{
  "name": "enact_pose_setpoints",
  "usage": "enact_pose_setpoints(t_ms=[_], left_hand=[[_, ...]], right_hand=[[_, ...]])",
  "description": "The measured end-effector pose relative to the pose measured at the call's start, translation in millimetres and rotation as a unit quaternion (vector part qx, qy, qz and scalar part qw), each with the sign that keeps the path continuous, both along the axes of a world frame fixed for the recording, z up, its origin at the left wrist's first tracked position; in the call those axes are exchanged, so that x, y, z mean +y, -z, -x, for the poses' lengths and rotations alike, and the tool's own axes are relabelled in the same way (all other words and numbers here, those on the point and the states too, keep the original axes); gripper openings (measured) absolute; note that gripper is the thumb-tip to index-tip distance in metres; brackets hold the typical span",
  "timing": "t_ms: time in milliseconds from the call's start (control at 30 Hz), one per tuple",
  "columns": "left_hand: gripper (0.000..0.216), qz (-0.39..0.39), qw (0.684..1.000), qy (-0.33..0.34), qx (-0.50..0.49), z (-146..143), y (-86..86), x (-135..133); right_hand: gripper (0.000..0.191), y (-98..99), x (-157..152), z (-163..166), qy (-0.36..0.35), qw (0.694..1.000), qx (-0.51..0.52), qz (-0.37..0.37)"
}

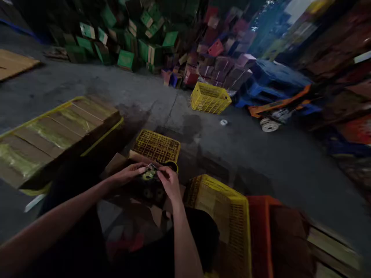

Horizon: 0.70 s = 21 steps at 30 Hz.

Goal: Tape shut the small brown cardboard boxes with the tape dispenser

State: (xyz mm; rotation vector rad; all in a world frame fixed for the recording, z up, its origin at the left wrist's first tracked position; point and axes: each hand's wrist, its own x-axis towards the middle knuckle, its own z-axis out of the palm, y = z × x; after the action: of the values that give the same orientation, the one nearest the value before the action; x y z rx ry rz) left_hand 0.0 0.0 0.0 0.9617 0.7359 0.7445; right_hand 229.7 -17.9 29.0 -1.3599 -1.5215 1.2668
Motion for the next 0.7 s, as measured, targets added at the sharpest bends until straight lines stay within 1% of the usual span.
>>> enact_pose_setpoints(t_ms=[100, 200, 267, 333, 400, 467, 533, 633, 700], left_hand=[[0.065, 0.077, 0.996, 0.019, -0.038, 4.2, -2.9, 2.1], [0.075, 0.155, 0.986, 0.050, -0.019, 6.9, -2.9, 4.5], [0.075, 0.170, 0.983, 0.063, -0.013, 7.9, -3.9, 5.1], [0.069, 0.134, 0.989, 0.060, -0.022, 8.1, -7.3, 4.4], [0.062, 0.083, 0.996, 0.037, -0.018, 7.6, -11.7, 3.3], [0.059, 0.049, 0.999, 0.009, 0.005, 6.6, -13.8, 2.9], [0.059, 0.032, 0.999, -0.014, 0.034, 5.6, -11.7, 3.7], [0.058, 0.012, 0.997, -0.034, 0.069, 5.2, -4.5, 5.7], [0.057, 0.000, 0.996, -0.035, 0.086, 5.4, -2.2, 6.2]], right_hand=[[0.021, 3.2, 0.5, -1.9, 0.039, 0.999, 0.027, -0.003], [0.019, 7.4, 1.3, -2.3, 0.075, 0.996, 0.055, -0.002], [0.019, 9.8, 2.1, -1.9, 0.090, 0.994, 0.064, 0.001], [0.019, 10.8, 2.8, -1.5, 0.093, 0.994, 0.061, 0.000], [0.018, 9.6, 3.1, -1.2, 0.088, 0.995, 0.050, -0.006], [0.018, 6.5, 2.5, -0.7, 0.075, 0.996, 0.042, -0.017], [0.022, 2.8, 1.3, 0.2, 0.050, 0.997, 0.046, -0.029], [0.035, -1.1, -0.8, 2.8, 0.012, 0.998, 0.049, -0.038], [0.032, -1.8, -1.6, 4.5, 0.014, 0.999, 0.030, -0.042]])
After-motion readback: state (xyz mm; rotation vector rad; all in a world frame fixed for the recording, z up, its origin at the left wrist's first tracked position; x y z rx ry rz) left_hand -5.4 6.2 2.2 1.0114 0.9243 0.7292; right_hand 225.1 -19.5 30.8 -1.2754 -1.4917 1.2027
